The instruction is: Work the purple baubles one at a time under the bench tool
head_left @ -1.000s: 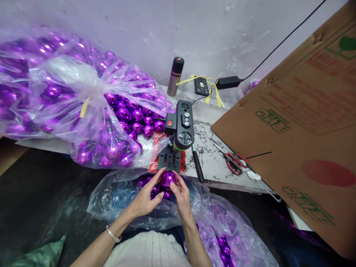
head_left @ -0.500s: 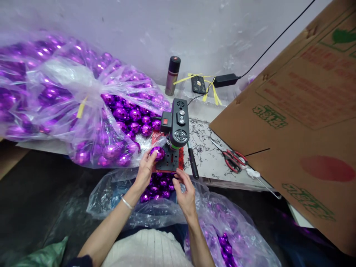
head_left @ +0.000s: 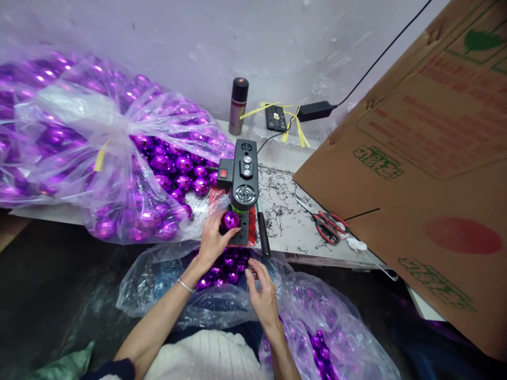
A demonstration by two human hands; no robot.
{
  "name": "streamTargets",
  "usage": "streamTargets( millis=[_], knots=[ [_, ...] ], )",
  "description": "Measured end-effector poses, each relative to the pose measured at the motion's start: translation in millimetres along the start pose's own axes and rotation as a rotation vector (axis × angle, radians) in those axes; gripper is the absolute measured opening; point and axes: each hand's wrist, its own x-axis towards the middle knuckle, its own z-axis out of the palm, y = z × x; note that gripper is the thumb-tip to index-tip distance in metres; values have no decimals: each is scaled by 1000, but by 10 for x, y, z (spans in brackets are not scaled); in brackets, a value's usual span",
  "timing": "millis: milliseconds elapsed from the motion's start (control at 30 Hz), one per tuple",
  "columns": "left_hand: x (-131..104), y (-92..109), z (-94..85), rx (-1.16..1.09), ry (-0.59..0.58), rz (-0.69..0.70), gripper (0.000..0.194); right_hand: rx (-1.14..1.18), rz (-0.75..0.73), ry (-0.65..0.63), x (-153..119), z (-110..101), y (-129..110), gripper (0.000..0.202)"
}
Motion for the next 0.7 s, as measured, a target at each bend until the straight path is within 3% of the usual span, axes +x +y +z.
streamTargets(
  millis=[167,333,533,700],
  knots=[
    [-11,-19,51,41,-27,60,59,-48,-42,41,214,-98,-106,32],
    [-34,-28,46,36,-66,67,61,-95,-175,94,485,-143,-233,28],
    [117,-18,-12,33,-179,79,58,-148,-241,110,609,-138,-293,28],
    [194,-33,53,4,-245,107,57,-140,-249,137,760,-203,-400,31]
  ],
)
